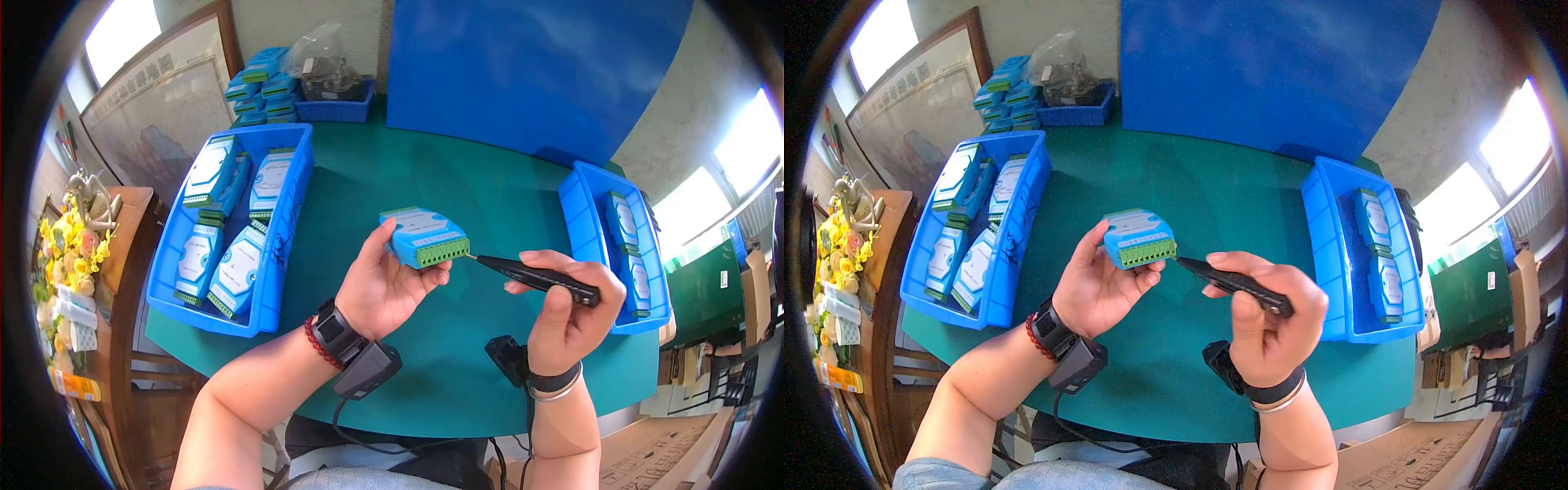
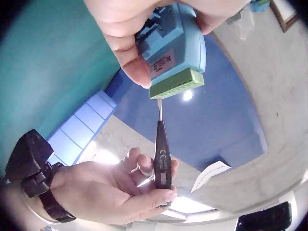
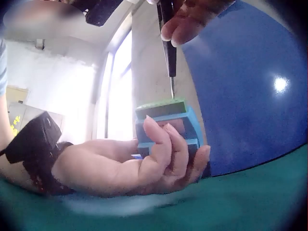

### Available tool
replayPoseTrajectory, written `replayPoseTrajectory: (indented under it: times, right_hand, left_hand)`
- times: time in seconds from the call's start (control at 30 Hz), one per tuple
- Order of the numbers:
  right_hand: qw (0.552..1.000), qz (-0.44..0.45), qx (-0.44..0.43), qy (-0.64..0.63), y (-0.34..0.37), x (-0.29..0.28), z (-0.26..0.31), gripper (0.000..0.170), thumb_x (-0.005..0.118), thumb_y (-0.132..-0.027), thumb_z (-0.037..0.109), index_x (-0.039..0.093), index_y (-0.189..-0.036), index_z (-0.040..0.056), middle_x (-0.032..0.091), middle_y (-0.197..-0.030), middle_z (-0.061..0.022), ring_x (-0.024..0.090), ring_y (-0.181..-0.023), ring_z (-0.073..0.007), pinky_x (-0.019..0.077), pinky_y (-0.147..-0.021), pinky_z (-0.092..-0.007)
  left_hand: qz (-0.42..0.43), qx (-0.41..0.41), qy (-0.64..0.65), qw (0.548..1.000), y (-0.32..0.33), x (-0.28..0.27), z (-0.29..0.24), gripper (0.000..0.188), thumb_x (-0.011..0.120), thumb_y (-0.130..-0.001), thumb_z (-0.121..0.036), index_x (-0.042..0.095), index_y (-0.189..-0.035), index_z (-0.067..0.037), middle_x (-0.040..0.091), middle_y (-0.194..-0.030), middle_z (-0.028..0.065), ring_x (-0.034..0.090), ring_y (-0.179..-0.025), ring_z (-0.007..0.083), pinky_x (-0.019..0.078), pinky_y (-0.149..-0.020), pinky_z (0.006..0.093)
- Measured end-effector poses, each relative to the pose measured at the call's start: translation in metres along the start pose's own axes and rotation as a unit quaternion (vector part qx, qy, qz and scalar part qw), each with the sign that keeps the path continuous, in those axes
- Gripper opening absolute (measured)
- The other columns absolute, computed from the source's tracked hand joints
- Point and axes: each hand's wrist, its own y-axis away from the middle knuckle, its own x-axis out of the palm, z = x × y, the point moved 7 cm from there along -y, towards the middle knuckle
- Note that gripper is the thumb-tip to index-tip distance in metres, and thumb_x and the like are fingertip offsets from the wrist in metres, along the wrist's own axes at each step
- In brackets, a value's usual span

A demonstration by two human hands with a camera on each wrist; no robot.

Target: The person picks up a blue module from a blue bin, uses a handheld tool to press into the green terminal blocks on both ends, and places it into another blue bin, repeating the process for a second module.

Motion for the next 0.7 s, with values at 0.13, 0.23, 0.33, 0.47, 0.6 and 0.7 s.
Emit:
replayPoseTrajectory:
  times: [0.13, 0.23, 0.33, 0.47, 0.6, 0.7]
  right_hand:
    - [0.999, -0.01, 0.024, -0.021, 0.0, 0.0, -0.005, 0.03, 0.055, -0.094, 0.017, 0.034, -0.11, 0.0015, 0.062, -0.095, -0.0293, 0.066, -0.07, -0.0242, 0.0567, -0.062, -0.0305]
    - [1.0, -0.003, 0.024, -0.019, 0.0, -0.001, -0.009, 0.03, 0.054, -0.095, 0.017, 0.034, -0.111, 0.0018, 0.062, -0.095, -0.0293, 0.066, -0.07, -0.0242, 0.0568, -0.063, -0.0305]
    - [1.0, 0.004, 0.02, -0.011, 0.0, 0.001, -0.006, 0.029, 0.054, -0.095, 0.015, 0.035, -0.112, 0.0019, 0.062, -0.097, -0.0293, 0.066, -0.071, -0.0241, 0.0567, -0.064, -0.0307]
    - [0.999, 0.041, -0.023, 0.005, 0.004, 0.005, -0.002, 0.026, 0.054, -0.094, 0.011, 0.038, -0.112, 0.0026, 0.063, -0.097, -0.0295, 0.066, -0.072, -0.0253, 0.0562, -0.065, -0.0325]
    - [0.993, 0.085, -0.066, 0.048, 0.004, 0.011, 0.003, 0.025, 0.056, -0.092, 0.009, 0.04, -0.111, 0.003, 0.064, -0.096, -0.0294, 0.066, -0.073, -0.0279, 0.0557, -0.063, -0.0357]
    - [0.994, 0.08, -0.059, 0.042, 0.003, 0.012, 0.004, 0.026, 0.056, -0.093, 0.01, 0.038, -0.111, 0.0031, 0.063, -0.097, -0.0298, 0.066, -0.073, -0.0267, 0.0558, -0.064, -0.035]
  left_hand:
    - [0.001, 0.0, 0.0, 1.0, 0.0, -0.001, -0.001, 0.047, 0.047, -0.096, -0.04, 0.049, -0.124, -0.002, 0.059, -0.113, 0.0172, 0.059, -0.095, 0.0293, 0.0498, -0.08, 0.0377]
    - [-0.003, 0.0, -0.001, 1.0, 0.0, 0.0, 0.001, 0.047, 0.046, -0.096, -0.04, 0.048, -0.125, -0.003, 0.059, -0.113, 0.0171, 0.059, -0.094, 0.0295, 0.0498, -0.08, 0.0379]
    - [-0.006, -0.003, 0.002, 1.0, 0.002, 0.001, 0.001, 0.046, 0.045, -0.097, -0.039, 0.048, -0.125, -0.003, 0.059, -0.114, 0.017, 0.059, -0.094, 0.0298, 0.05, -0.081, 0.0383]
    - [-0.003, 0.001, 0.0, 1.0, 0.001, -0.001, 0.001, 0.046, 0.045, -0.097, -0.04, 0.048, -0.125, -0.003, 0.059, -0.114, 0.0172, 0.059, -0.093, 0.0303, 0.0503, -0.082, 0.0389]
    - [-0.016, 0.002, 0.0, 1.0, 0.0, -0.004, 0.001, 0.047, 0.044, -0.097, -0.04, 0.048, -0.124, -0.003, 0.059, -0.114, 0.0171, 0.059, -0.093, 0.0302, 0.0503, -0.081, 0.0392]
    - [-0.011, 0.003, -0.003, 1.0, 0.0, -0.004, 0.0, 0.047, 0.044, -0.097, -0.04, 0.048, -0.124, -0.003, 0.059, -0.113, 0.017, 0.059, -0.093, 0.03, 0.0502, -0.081, 0.0392]
